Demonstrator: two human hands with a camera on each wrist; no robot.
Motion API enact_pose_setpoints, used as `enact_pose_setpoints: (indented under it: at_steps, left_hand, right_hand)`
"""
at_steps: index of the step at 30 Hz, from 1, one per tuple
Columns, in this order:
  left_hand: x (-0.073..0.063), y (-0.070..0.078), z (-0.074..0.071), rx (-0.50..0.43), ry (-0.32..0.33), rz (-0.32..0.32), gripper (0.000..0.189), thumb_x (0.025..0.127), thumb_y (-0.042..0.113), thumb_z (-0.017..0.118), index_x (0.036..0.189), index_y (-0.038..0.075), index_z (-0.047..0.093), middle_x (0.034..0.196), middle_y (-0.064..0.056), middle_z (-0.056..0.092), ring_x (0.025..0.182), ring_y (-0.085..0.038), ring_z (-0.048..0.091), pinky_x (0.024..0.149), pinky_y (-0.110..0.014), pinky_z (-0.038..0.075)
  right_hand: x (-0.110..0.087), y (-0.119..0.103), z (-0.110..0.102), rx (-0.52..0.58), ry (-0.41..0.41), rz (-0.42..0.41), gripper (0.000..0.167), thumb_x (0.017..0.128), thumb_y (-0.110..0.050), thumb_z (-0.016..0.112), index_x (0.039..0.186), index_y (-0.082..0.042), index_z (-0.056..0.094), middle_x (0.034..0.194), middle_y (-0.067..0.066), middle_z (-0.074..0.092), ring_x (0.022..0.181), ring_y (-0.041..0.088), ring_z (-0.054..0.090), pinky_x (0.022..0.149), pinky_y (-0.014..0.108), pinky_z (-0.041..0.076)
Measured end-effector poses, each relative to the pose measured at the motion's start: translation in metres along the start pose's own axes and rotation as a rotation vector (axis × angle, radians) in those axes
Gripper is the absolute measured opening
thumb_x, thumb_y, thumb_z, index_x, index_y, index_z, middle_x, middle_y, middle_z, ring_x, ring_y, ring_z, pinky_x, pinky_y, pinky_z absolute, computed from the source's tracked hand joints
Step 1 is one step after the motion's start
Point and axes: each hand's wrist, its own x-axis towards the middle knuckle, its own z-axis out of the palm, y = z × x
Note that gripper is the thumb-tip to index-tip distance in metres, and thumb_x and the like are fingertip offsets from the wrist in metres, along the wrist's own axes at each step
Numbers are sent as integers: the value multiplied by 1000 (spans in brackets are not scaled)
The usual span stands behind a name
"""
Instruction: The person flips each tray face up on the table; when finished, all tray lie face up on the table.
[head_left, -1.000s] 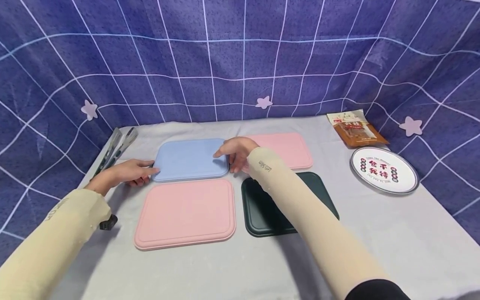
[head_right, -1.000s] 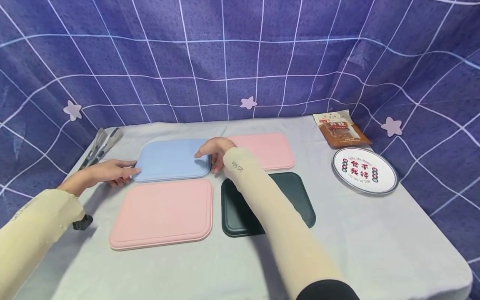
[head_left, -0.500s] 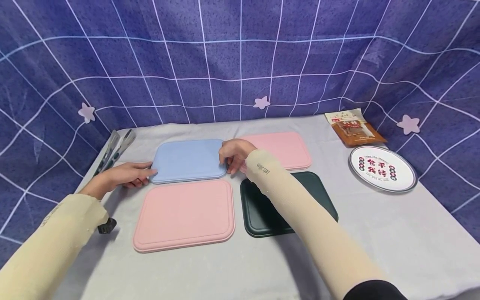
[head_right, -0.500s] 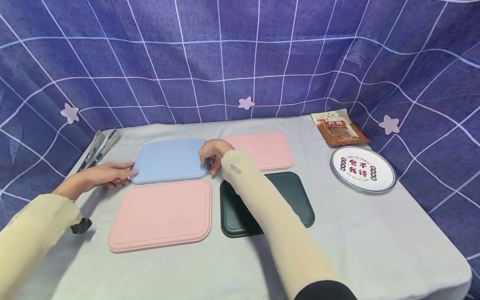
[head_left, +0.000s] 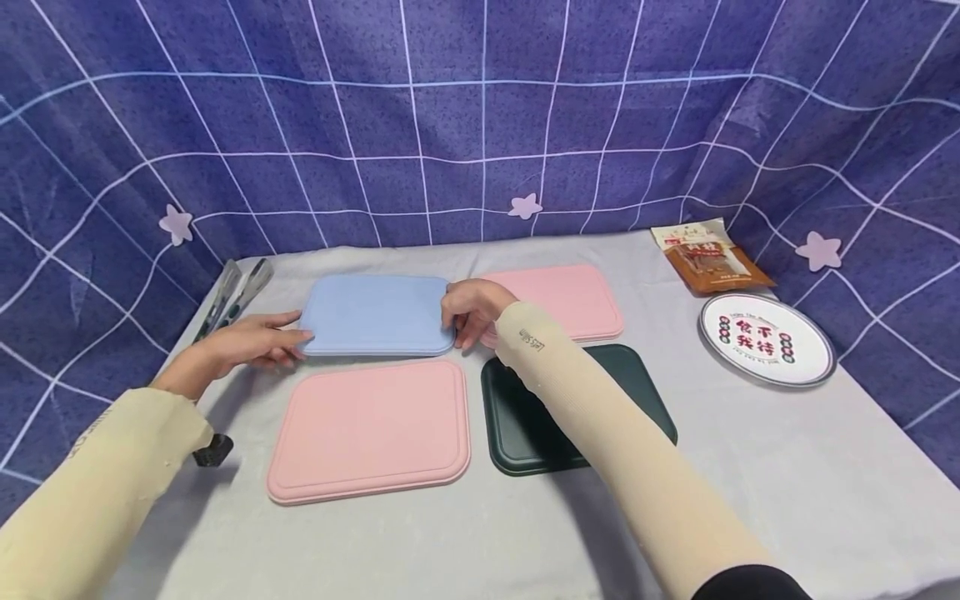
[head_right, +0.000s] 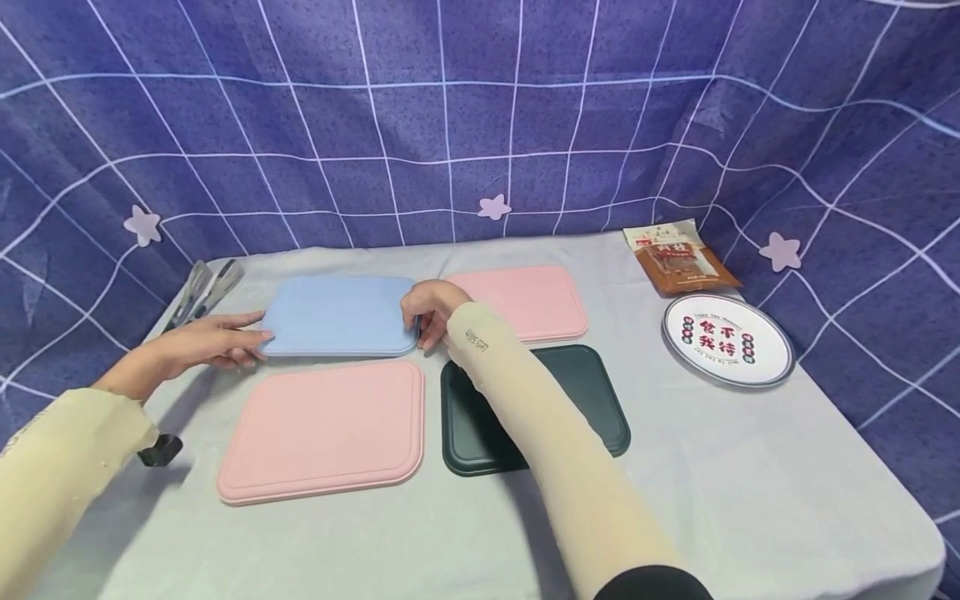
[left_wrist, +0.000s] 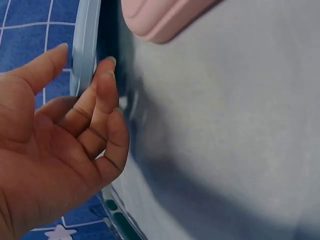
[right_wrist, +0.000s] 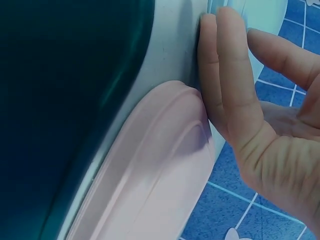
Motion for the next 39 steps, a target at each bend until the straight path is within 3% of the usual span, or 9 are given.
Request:
enact_pose_setpoints:
  at_steps: [6, 10, 17, 25, 33, 39]
  left_hand:
    - [-3, 12, -1, 18, 30, 0, 89, 102, 39, 56, 159, -4, 1, 100, -4, 75, 82, -9, 65, 72, -27, 53]
    - [-5, 17, -1, 16, 55, -13, 91, 101, 38, 58, 158, -4, 2, 92, 1, 74, 81, -9, 65, 71, -28, 54]
    - [-10, 28, -4, 30, 100, -22, 92, 99, 42, 60, 159, -2, 5, 89, 3, 75, 72, -6, 61, 70, -27, 53]
    - [-15, 44, -9, 29, 123, -7, 91, 99, 41, 60, 160, 1, 5, 82, 10, 72, 71, -4, 59, 69, -26, 53]
    - [-21, 65, -8, 84, 178, 6, 92, 98, 40, 61, 160, -1, 6, 76, 10, 69, 69, -4, 60, 67, -26, 52]
    - [-25, 83, -5, 122, 214, 7, 92, 97, 37, 63, 158, -4, 8, 73, 8, 69, 67, -6, 60, 63, -26, 51]
  right_hand:
    - [0, 2, -1, 30, 6, -14, 89, 92, 2, 56, 162, -18, 5, 91, 19, 46, 67, 30, 65, 64, 36, 60]
    - [1, 3, -1, 22, -5, -31, 81, 91, 3, 56, 158, -13, 13, 91, 19, 47, 66, 30, 65, 64, 37, 61]
    - [1, 4, 0, 18, -5, -48, 87, 91, 3, 55, 161, -15, 7, 90, 19, 48, 68, 31, 66, 72, 41, 62]
    - [0, 5, 0, 22, -2, -52, 84, 91, 3, 55, 160, -13, 11, 92, 20, 49, 71, 33, 67, 75, 42, 61]
    - [-2, 5, -1, 31, -4, -60, 71, 91, 3, 54, 153, -9, 21, 92, 21, 51, 73, 35, 67, 76, 43, 61]
    - [-1, 5, -4, 63, -19, -42, 89, 93, 3, 53, 162, -19, 1, 94, 20, 49, 78, 36, 66, 73, 42, 61]
